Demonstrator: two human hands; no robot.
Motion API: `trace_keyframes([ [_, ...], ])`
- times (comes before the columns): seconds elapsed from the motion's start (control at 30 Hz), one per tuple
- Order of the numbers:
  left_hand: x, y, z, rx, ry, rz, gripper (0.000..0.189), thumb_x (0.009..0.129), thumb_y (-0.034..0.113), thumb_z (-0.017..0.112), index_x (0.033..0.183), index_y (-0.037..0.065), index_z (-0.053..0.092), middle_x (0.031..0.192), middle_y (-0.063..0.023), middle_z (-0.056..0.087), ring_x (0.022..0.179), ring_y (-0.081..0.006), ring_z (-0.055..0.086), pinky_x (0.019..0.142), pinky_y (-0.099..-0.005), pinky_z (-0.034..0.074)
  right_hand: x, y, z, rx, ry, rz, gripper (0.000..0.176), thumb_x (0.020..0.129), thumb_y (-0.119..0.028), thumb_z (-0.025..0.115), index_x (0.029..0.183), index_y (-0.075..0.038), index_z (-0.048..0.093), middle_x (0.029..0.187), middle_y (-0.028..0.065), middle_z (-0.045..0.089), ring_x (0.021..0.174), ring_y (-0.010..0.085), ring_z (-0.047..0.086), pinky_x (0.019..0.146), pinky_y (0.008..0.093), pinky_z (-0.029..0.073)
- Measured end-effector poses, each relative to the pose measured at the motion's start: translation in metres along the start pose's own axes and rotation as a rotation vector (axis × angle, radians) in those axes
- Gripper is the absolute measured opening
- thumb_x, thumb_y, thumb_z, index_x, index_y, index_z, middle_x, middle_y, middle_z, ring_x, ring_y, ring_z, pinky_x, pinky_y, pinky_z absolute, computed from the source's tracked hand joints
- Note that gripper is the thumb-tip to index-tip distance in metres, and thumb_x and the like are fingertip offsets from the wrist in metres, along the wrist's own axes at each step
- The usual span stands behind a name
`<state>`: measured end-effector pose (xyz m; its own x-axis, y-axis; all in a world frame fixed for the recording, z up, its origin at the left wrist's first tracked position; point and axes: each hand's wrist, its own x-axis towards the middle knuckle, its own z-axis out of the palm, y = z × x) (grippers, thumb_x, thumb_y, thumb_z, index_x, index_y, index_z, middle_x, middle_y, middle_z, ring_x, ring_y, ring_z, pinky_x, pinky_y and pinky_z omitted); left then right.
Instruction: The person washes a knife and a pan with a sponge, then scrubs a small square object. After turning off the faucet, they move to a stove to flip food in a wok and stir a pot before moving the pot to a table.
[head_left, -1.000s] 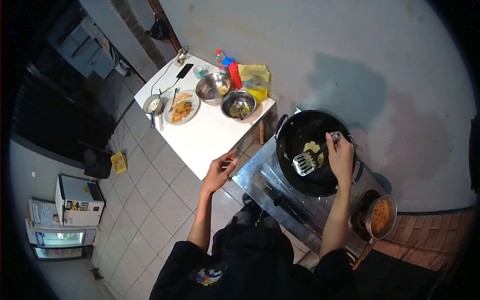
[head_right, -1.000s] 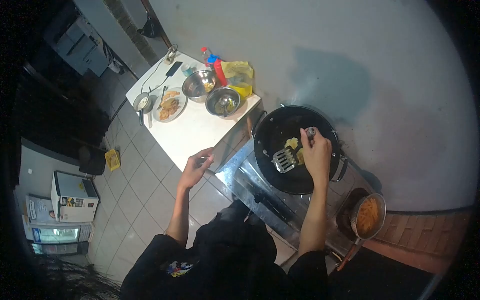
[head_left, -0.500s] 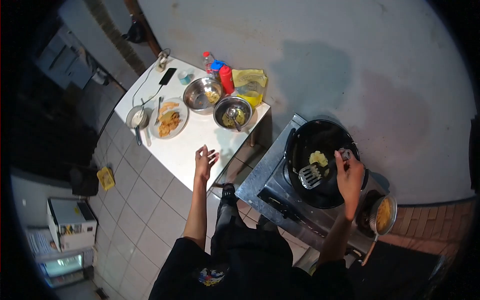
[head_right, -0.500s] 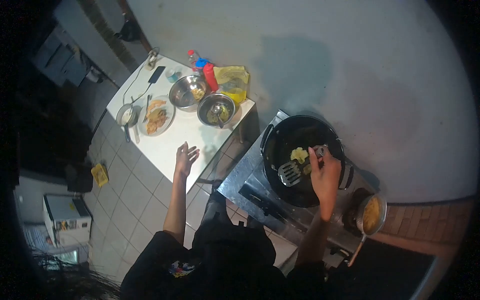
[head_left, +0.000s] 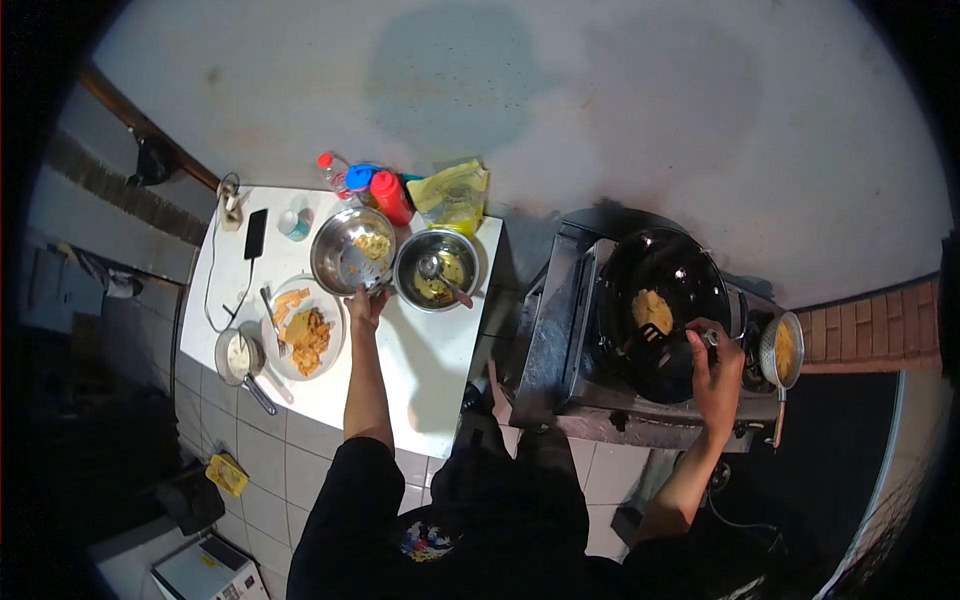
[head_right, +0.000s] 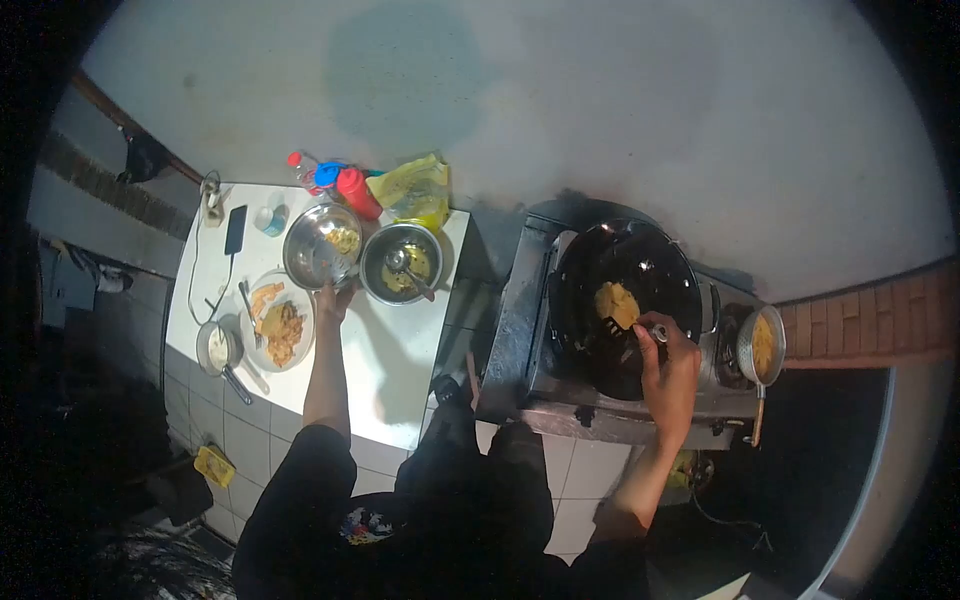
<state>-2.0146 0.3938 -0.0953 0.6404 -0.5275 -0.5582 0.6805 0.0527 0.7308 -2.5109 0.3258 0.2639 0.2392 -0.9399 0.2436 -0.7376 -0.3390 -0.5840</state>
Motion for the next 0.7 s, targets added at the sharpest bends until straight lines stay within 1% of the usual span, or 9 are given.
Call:
trace_keyframes([
  [0.07, 0.009, -0.003, 0.002, -0.026, -0.017, -0.023, 0.034, 0.092, 0.017, 0.038, 0.119, -0.003, 0.036, 0.115, -0.0176, 0.046, 0.087, -0.0283, 0.057, 0.068, -0.038, 0.054, -0.003, 0.0, 0.005, 0.015, 0.048, -0.005, 0.014, 0.083, -0.012, 0.058, 0.09, 0.0, 0.057, 0.067, 0.0143, 0.057, 0.053, 0.0209, 0.048, 0.053, 0.0283, 0.037],
  [0.17, -0.008, 0.008, 0.015, -0.034, -0.023, 0.116, 0.032, 0.09, 0.011, 0.035, 0.119, -0.002, 0.037, 0.115, -0.0178, 0.046, 0.087, -0.0273, 0.058, 0.069, -0.0384, 0.055, -0.003, -0.003, 0.002, -0.004, 0.054, 0.031, 0.015, 0.084, -0.013, 0.058, 0.09, 0.0, 0.057, 0.067, 0.0145, 0.057, 0.052, 0.0203, 0.047, 0.052, 0.0285, 0.037],
  [0.23, -0.048, 0.021, 0.034, -0.041, 0.09, 0.16, 0.033, 0.088, 0.006, 0.034, 0.12, -0.002, 0.036, 0.115, -0.0187, 0.046, 0.089, -0.0297, 0.057, 0.068, -0.0388, 0.055, -0.004, -0.002, 0.0, -0.037, 0.019, 0.094, 0.015, 0.084, -0.014, 0.058, 0.091, 0.0, 0.057, 0.067, 0.0145, 0.057, 0.053, 0.0201, 0.047, 0.052, 0.0286, 0.037],
  [0.3, -0.047, 0.019, 0.017, -0.062, 0.036, 0.135, 0.038, 0.084, 0.0, 0.033, 0.122, -0.003, 0.033, 0.115, -0.0191, 0.046, 0.09, -0.0323, 0.057, 0.071, -0.0417, 0.056, -0.003, 0.005, 0.001, -0.088, 0.025, 0.037, 0.016, 0.084, -0.015, 0.057, 0.091, 0.0, 0.057, 0.067, 0.0144, 0.058, 0.052, 0.0205, 0.046, 0.053, 0.0288, 0.037],
  [0.37, -0.069, 0.026, 0.012, -0.062, 0.042, 0.224, 0.044, 0.082, -0.003, 0.033, 0.125, -0.001, 0.028, 0.118, -0.019, 0.043, 0.09, -0.0336, 0.056, 0.074, -0.0449, 0.055, -0.001, 0.004, 0.0, -0.032, 0.014, 0.032, 0.016, 0.085, -0.015, 0.057, 0.091, 0.0, 0.057, 0.066, 0.0145, 0.057, 0.051, 0.02, 0.046, 0.052, 0.0287, 0.037],
  [0.5, -0.126, 0.036, -0.002, 0.04, 0.106, 0.361, 0.046, 0.083, -0.001, 0.034, 0.128, 0.0, 0.024, 0.123, -0.0209, 0.037, 0.098, -0.0327, 0.053, 0.076, -0.0471, 0.054, 0.002, 0.013, -0.003, 0.016, -0.039, 0.006, 0.016, 0.085, -0.013, 0.056, 0.09, 0.002, 0.057, 0.065, 0.0156, 0.057, 0.05, 0.0181, 0.049, 0.051, 0.0288, 0.038],
  [0.53, -0.141, 0.036, -0.011, 0.104, 0.068, 0.368, 0.044, 0.086, 0.002, 0.035, 0.129, 0.002, 0.024, 0.122, -0.0204, 0.039, 0.103, -0.0318, 0.051, 0.077, -0.0466, 0.054, 0.003, 0.018, -0.002, 0.026, -0.048, -0.005, 0.016, 0.085, -0.013, 0.056, 0.09, 0.002, 0.057, 0.065, 0.0156, 0.057, 0.05, 0.0181, 0.049, 0.051, 0.0288, 0.038],
  [0.63, -0.185, 0.029, -0.047, 0.122, -0.033, 0.399, 0.045, 0.09, 0.004, 0.033, 0.132, 0.007, 0.018, 0.123, -0.0214, 0.039, 0.101, -0.0337, 0.053, 0.077, -0.045, 0.054, 0.008, 0.029, -0.005, 0.106, -0.002, -0.139, 0.015, 0.084, -0.013, 0.057, 0.088, 0.002, 0.057, 0.062, 0.0151, 0.056, 0.049, 0.019, 0.052, 0.049, 0.0295, 0.038],
  [0.7, -0.239, 0.031, -0.044, 0.21, 0.0, 0.359, 0.045, 0.09, 0.006, 0.034, 0.132, 0.006, 0.017, 0.124, -0.0214, 0.038, 0.103, -0.0328, 0.053, 0.079, -0.0462, 0.052, 0.011, 0.033, -0.009, 0.068, -0.059, -0.158, 0.014, 0.083, -0.013, 0.058, 0.085, 0.001, 0.057, 0.058, 0.0141, 0.055, 0.048, 0.0227, 0.053, 0.048, 0.0307, 0.037],
])
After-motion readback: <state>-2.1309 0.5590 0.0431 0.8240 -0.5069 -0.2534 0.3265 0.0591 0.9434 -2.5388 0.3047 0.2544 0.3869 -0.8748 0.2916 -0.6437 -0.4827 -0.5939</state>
